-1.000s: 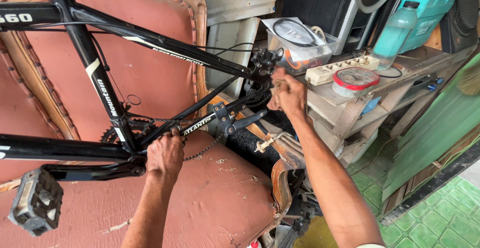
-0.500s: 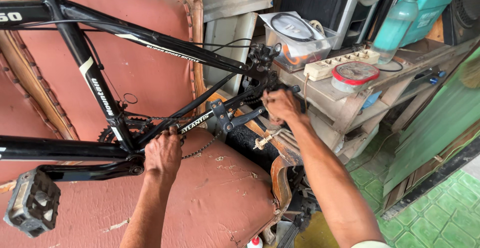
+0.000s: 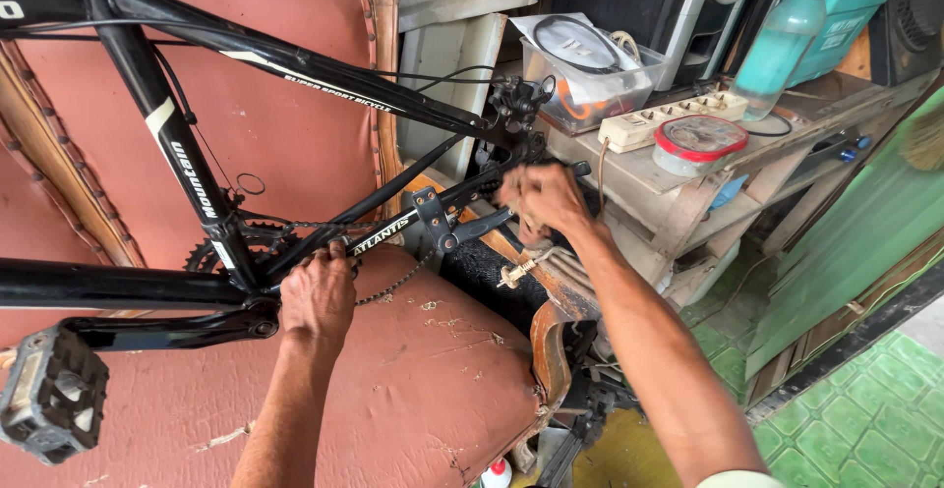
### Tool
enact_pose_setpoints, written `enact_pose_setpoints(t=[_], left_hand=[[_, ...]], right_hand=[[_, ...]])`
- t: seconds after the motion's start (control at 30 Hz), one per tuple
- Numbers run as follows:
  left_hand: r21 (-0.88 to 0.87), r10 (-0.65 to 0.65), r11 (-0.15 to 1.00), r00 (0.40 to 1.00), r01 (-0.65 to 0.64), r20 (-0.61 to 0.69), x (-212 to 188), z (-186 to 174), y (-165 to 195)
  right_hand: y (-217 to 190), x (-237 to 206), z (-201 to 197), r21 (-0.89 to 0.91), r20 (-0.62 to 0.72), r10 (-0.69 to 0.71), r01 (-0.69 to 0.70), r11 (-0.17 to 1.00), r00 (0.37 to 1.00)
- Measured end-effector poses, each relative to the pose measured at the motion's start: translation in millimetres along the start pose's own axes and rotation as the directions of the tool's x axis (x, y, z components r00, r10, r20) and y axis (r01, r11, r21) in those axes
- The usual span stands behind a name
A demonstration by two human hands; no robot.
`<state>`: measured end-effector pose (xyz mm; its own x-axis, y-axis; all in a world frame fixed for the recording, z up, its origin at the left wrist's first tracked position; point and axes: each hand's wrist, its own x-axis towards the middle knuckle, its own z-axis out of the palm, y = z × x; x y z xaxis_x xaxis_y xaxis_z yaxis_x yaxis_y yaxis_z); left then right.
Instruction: The person repairs a mountain bike frame laid on an old sofa. They first handle a wrench and small parts near the workbench, then adjust the handlebar and stem by hand, reposition the frame, and work on the chain and crank area, wiping and manipulating the chain links with their hands.
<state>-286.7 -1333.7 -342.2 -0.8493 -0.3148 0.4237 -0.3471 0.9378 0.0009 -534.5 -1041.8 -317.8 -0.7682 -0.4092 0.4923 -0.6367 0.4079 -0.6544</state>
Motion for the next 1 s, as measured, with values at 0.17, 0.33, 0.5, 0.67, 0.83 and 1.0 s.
enact_pose_setpoints(t=[0.17, 0.33, 0.5, 0.67, 0.83, 1.0], left_hand=[[0.009, -0.001, 1.000, 0.999, 0.002, -0.034, 0.4, 2.3, 0.9], [0.034, 0.012, 0.999, 0.999, -0.011, -0.044, -0.2, 6.2, -0.7], [0.028, 0.020, 0.999, 0.998, -0.019, -0.060, -0.7, 8.9, -1.8], [0.031, 0.023, 0.999, 0.994, -0.020, -0.105, -1.2, 11.6, -2.7], [0.046, 0.028, 0.999, 0.996, -0.024, -0.088, -1.4, 17.0, -3.6], [-0.003, 0.026, 1.000, 0.986, -0.027, -0.163, -1.3, 21.1, -4.8]], right_hand=[[-23.1, -1.4, 4.5, -0.143, -0.379, -0.336, 0.304, 0.942, 0.862], [-38.0, -12.9, 18.3, -0.362, -0.140, -0.551, 0.475, 0.802, 0.823], [-47.6, -13.5, 24.6, -0.424, 0.019, -0.688, 0.629, 0.651, 0.725], [-59.7, -18.6, 19.0, -0.330, 0.086, -0.527, 0.523, 0.786, 0.846], [-56.7, -18.0, 5.5, -0.345, -0.022, -0.008, 0.000, 0.939, 1.000], [-51.8, -19.1, 28.0, -0.412, 0.055, -0.612, 0.576, 0.706, 0.789]])
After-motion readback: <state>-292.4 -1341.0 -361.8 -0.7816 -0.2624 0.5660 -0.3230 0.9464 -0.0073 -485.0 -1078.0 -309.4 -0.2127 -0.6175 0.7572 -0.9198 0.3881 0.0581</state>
